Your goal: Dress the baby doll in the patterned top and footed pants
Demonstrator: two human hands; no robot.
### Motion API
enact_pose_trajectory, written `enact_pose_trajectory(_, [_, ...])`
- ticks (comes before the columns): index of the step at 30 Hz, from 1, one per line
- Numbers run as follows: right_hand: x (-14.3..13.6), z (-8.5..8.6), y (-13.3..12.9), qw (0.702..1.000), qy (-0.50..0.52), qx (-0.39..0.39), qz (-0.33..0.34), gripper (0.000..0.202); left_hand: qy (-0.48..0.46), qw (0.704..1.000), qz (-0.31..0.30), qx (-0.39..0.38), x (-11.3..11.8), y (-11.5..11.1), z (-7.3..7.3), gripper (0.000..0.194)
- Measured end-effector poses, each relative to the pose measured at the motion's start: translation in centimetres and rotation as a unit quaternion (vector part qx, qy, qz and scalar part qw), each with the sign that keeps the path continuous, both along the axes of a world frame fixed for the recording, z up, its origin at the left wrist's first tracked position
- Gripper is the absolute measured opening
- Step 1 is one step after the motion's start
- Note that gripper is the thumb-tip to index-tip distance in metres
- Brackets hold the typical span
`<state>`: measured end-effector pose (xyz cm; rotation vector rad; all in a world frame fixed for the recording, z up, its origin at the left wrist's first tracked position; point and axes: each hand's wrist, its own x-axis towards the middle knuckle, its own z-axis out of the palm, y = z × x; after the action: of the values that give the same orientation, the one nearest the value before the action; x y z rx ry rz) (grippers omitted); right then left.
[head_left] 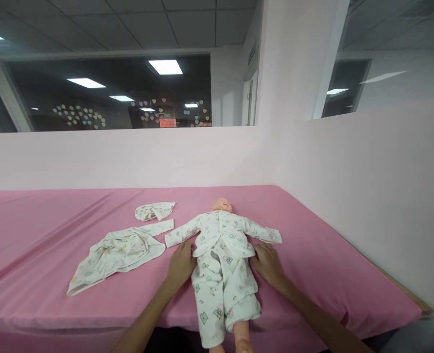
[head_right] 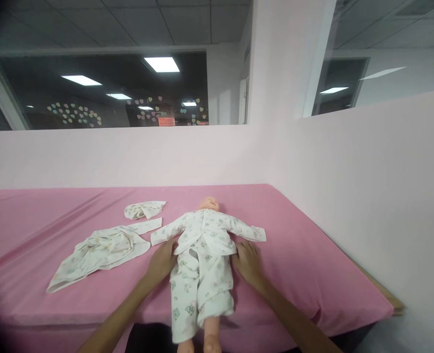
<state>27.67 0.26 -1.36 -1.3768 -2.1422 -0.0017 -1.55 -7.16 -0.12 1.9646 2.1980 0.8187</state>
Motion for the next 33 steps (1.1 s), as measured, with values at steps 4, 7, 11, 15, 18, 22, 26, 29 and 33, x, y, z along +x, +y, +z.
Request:
enact_pose_trajectory(4, [0.0,-0.1,-1.7,0.997,-0.044,0.027,0.062,0.029,0.170,0.985,-0.009,-0.006,-0.1,-0.8,-0.6,0.021])
enact_pose_trajectory(7, [0.1,0.4,-3.6,0.986,-0.078,0.051,0.138,0.027,0.184,0.981,-0.051,0.016,0.0,-1.9,-0.4,0.024])
enact_pose_trajectory(11, [-0.2,2.6,-4.2,0.991,0.002,0.065,0.116,0.014,-0.006,0.997,-0.061,0.050,0.4,-2.5,1.7,0.012])
enact_pose_trajectory(15, [-1.9,5.0,-3.9,0.986,0.061,0.098,0.123,0.012,-0.148,0.976,-0.124,0.097,1.9,-2.6,4.1,0.014])
enact_pose_trajectory(18, [-3.6,5.4,-4.5,0.977,0.039,0.092,0.190,0.024,-0.111,0.968,-0.196,0.114,3.4,-2.8,4.6,0.017])
enact_pose_trajectory(22, [-4.9,4.7,-5.7,0.964,0.010,0.079,0.252,0.021,-0.053,0.960,-0.257,0.100,4.2,-3.0,4.5,0.010])
enact_pose_trajectory(26, [-4.7,4.2,-5.8,0.950,0.102,0.042,0.293,0.018,-0.129,0.956,-0.261,0.032,3.5,-1.6,6.0,0.015])
enact_pose_trajectory(29, [-4.1,3.7,-4.6,0.947,0.235,0.008,0.220,0.025,-0.190,0.969,-0.159,0.026,3.2,1.9,8.2,0.025])
enact_pose_trajectory(33, [-3.2,2.5,-1.3,0.973,0.226,-0.006,0.036,0.028,-0.085,0.995,-0.053,0.009,4.5,8.6,10.2,0.026])
